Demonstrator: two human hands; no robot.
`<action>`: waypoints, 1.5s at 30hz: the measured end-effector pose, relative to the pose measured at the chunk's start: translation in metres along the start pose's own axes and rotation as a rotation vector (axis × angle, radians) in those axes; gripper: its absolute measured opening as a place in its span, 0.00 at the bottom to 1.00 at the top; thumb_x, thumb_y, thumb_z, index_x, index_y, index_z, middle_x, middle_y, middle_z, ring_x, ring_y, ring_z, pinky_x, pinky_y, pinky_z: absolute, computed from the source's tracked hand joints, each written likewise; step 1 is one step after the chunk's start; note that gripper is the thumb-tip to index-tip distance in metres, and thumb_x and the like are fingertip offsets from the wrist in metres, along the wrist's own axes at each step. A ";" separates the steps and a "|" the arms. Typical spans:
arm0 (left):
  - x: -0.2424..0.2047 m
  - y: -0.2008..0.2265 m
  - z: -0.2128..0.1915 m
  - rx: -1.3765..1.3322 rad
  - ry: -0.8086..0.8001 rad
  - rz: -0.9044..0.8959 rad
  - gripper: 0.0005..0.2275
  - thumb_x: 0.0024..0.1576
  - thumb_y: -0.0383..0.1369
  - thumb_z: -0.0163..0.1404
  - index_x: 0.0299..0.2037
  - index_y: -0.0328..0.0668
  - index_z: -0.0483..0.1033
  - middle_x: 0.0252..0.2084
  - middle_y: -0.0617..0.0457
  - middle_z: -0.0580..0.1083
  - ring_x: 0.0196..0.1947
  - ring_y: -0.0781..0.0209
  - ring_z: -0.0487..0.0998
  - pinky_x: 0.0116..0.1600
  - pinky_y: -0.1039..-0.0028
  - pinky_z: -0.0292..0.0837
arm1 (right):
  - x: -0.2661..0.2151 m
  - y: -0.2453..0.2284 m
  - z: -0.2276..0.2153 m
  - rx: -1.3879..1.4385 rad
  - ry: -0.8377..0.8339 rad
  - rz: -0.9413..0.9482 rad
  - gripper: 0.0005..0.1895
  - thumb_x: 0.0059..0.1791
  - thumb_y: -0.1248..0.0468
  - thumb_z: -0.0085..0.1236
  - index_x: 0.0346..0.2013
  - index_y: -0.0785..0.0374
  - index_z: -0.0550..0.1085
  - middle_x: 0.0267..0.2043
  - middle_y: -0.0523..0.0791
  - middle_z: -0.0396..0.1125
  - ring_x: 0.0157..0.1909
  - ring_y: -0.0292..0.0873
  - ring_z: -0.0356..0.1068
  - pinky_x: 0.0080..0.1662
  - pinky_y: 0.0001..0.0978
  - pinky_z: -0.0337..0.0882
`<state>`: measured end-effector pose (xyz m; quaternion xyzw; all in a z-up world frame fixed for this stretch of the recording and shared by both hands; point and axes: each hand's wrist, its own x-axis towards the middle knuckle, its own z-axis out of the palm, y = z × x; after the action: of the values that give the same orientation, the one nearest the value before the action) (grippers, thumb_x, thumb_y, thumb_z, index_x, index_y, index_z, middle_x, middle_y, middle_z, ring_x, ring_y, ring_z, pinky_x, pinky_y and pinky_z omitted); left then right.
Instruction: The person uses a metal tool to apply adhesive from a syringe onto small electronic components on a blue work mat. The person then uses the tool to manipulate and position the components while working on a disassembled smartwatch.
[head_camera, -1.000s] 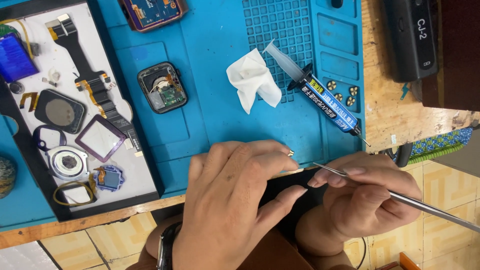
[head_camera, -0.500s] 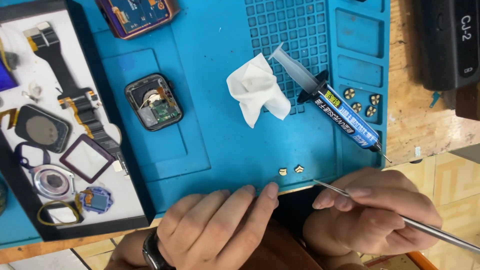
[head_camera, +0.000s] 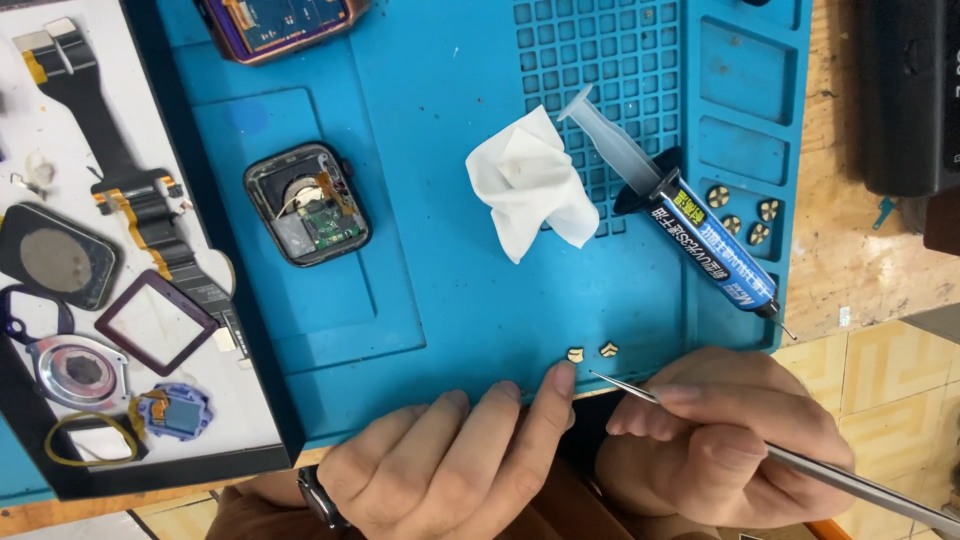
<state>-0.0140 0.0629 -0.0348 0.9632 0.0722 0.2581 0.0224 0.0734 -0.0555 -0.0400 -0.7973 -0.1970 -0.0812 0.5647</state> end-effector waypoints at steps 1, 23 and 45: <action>-0.001 0.000 0.000 -0.003 0.000 0.000 0.04 0.55 0.49 0.58 0.37 0.74 0.79 0.32 0.71 0.69 0.28 0.73 0.68 0.35 0.80 0.63 | -0.001 0.000 0.004 -0.003 0.000 0.000 0.20 0.53 0.51 0.41 0.25 0.63 0.64 0.11 0.44 0.54 0.13 0.35 0.59 0.23 0.19 0.61; -0.004 -0.002 0.002 0.007 -0.018 0.013 0.04 0.56 0.48 0.55 0.39 0.74 0.79 0.34 0.71 0.68 0.27 0.74 0.68 0.34 0.82 0.62 | -0.004 -0.012 0.030 -0.187 0.215 0.023 0.23 0.53 0.50 0.40 0.21 0.63 0.61 0.10 0.43 0.50 0.14 0.38 0.53 0.26 0.27 0.55; -0.006 0.002 0.012 0.021 -0.017 -0.019 0.09 0.54 0.52 0.61 0.38 0.74 0.76 0.33 0.73 0.67 0.27 0.75 0.67 0.35 0.82 0.58 | 0.017 -0.035 0.004 -0.267 -0.185 0.308 0.20 0.48 0.54 0.36 0.22 0.66 0.67 0.13 0.48 0.59 0.15 0.37 0.62 0.25 0.21 0.63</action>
<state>-0.0134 0.0596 -0.0478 0.9648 0.0839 0.2487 0.0155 0.0742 -0.0379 -0.0053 -0.8897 -0.1112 0.0541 0.4395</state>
